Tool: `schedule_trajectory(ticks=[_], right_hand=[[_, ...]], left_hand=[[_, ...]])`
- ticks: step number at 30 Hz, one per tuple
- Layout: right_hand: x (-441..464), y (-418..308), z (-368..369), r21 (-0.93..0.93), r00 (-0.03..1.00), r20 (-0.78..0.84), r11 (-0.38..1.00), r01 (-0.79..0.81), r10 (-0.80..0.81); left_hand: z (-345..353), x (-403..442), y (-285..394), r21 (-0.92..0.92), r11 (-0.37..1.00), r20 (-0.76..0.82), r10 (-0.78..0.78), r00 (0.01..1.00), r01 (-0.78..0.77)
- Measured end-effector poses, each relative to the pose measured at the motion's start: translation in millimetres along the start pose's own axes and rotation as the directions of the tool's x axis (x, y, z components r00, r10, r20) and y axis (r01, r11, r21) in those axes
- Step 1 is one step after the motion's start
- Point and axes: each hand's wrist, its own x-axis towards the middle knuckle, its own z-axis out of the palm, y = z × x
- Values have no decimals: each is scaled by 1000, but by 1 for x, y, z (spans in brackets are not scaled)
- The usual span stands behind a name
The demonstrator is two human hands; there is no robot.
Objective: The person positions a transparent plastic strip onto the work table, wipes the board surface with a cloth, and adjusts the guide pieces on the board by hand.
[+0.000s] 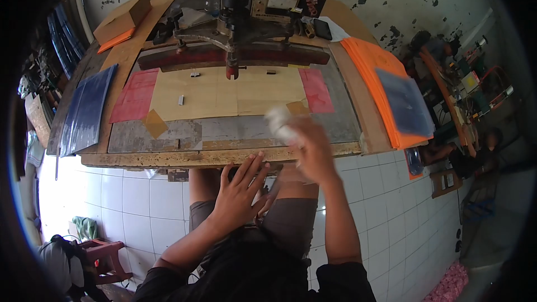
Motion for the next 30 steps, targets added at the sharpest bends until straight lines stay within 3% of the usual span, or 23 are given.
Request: schedule_trajectory(ticks=[3,5,6,9,15,18,24,27,28,30], right_hand=[[-7,40,-18,-285,927,-256,895,-344,274],[-14,26,1,-462,931,-299,821,-334,211],[-20,6,10,-358,950,-234,890,-281,206],[-29,-54,18,-228,998,11,972,62,-61],[-15,-37,21,-233,991,-121,969,-78,50],[1,-24,18,-221,995,-81,972,-81,64],[24,-7,9,-136,998,16,989,-51,54],[29,-35,39,-330,996,-77,942,-59,36],[30,-53,45,-223,1000,-23,975,-15,10],[25,-84,62,-206,989,17,967,150,-149]], left_hand=[[1,1,1,8,1000,1,-2,1000,2],[4,2,4,11,1000,-6,-14,1000,14],[6,1,5,11,1000,-7,-20,1000,20],[10,2,3,23,1000,-50,-18,999,19],[-17,30,-55,-212,971,-20,112,993,-114],[-42,64,-92,-5,991,-29,131,991,-132],[-34,97,-129,-70,993,42,102,994,-99],[-30,93,-126,-65,994,35,94,995,-92],[-29,92,-127,-121,990,57,73,996,-66],[-33,92,-133,-226,974,99,33,995,-10]])
